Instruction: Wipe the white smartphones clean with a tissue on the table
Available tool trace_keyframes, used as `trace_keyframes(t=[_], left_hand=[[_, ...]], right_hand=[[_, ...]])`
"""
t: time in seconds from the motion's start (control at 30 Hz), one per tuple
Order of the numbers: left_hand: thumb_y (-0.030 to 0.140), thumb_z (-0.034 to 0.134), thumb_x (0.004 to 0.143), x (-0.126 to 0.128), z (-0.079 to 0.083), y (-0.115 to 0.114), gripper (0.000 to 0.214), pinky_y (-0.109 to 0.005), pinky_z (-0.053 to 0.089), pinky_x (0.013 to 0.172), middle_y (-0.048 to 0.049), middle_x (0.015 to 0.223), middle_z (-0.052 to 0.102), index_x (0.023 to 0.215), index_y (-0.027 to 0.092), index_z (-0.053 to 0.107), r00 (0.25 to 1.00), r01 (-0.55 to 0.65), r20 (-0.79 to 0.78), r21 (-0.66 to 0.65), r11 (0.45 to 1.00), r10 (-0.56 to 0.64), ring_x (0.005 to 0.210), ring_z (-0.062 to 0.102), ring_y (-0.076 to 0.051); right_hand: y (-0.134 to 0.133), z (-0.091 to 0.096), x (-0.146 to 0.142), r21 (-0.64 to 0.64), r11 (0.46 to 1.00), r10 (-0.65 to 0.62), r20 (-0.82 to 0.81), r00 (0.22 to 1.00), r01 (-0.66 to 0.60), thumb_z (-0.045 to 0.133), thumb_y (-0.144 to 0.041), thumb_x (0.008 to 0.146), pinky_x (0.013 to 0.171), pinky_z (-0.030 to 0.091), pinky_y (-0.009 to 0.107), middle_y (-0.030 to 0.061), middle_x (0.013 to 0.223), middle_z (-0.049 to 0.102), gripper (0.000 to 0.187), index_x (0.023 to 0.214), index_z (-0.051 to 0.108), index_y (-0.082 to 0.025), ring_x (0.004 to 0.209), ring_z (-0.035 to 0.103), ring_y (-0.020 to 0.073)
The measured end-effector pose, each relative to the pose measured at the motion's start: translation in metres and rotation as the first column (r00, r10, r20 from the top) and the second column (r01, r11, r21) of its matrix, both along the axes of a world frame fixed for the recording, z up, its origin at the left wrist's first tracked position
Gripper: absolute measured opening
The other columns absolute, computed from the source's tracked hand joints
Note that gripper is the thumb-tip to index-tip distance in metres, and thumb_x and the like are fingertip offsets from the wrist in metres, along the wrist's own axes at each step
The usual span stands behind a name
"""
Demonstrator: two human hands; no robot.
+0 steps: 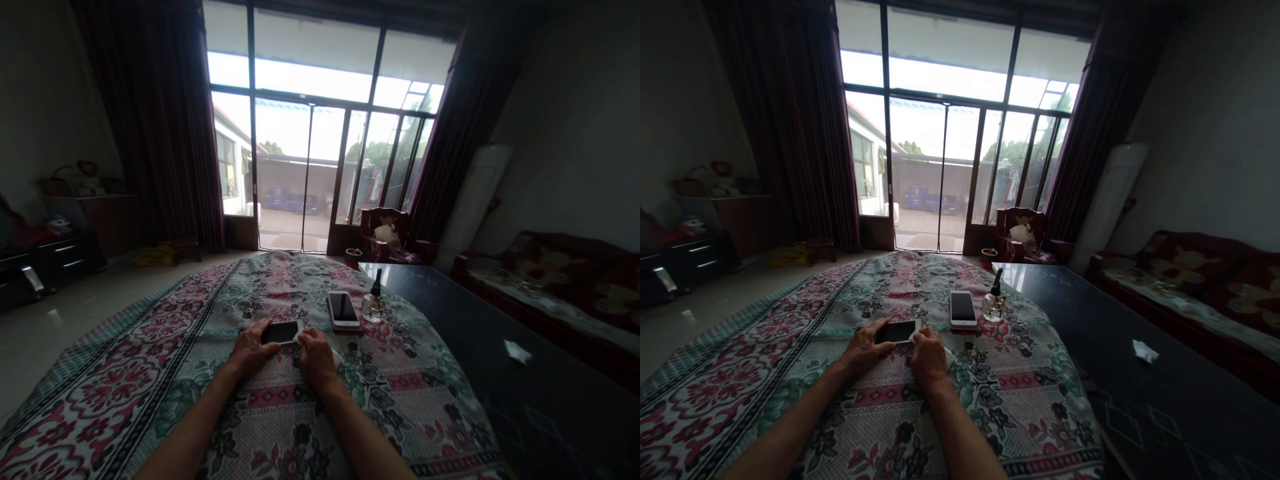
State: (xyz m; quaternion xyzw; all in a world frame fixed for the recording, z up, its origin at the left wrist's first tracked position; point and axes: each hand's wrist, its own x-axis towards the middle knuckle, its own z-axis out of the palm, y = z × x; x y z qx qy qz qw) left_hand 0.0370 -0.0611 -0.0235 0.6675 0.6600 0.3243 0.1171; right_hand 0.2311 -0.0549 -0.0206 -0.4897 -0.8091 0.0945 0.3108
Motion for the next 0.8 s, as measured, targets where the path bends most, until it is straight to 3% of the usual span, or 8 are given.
trace_keyframes(t=[0.23,0.47,0.6,0.8], left_hand=[[0.029,0.07,0.068,-0.005,-0.01,0.005,0.065,-0.036,0.039,0.107,-0.0121,0.133,0.06,0.129,0.014,0.056,0.998,0.033,0.042,0.043,0.999,-0.035,0.124,0.053,-0.026],[0.029,0.07,0.069,-0.006,-0.014,0.006,0.062,-0.038,0.039,0.107,-0.0137,0.131,0.061,0.128,0.013,0.057,0.996,0.041,0.07,0.065,0.997,-0.046,0.122,0.054,-0.026],[0.028,0.07,0.069,-0.004,-0.013,0.004,0.062,-0.038,0.039,0.106,-0.0151,0.129,0.062,0.127,0.011,0.057,0.998,0.022,0.063,0.085,0.996,-0.028,0.122,0.055,-0.027],[0.032,0.07,0.07,-0.005,-0.017,0.005,0.064,-0.037,0.04,0.106,-0.015,0.13,0.061,0.128,0.011,0.056,1.0,0.006,0.018,0.096,0.995,-0.008,0.123,0.054,-0.027]], right_hand=[[0.036,0.017,-0.013,-0.097,0.995,0.026,0.104,0.994,-0.016,0.05,-0.006,0.081,0.084,0.041,0.022,0.008,0.098,0.067,0.027,0.084,0.074,-0.017,0.094,0.059,0.017],[0.065,0.016,-0.03,-0.135,0.991,0.025,0.119,0.993,-0.009,0.051,-0.009,0.081,0.079,0.041,0.025,0.0111,0.097,0.068,0.025,0.081,0.075,-0.015,0.091,0.06,0.0192],[0.062,0.013,-0.027,-0.123,0.992,0.022,0.075,0.997,-0.012,0.048,-0.011,0.085,0.081,0.041,0.023,0.0092,0.101,0.067,0.027,0.089,0.074,-0.018,0.094,0.059,0.0177],[0.036,0.007,-0.012,-0.078,0.997,0.0,0.023,1.0,0.002,0.045,-0.01,0.089,0.086,0.04,0.02,0.0064,0.104,0.065,0.03,0.096,0.072,-0.02,0.099,0.058,0.0154]])
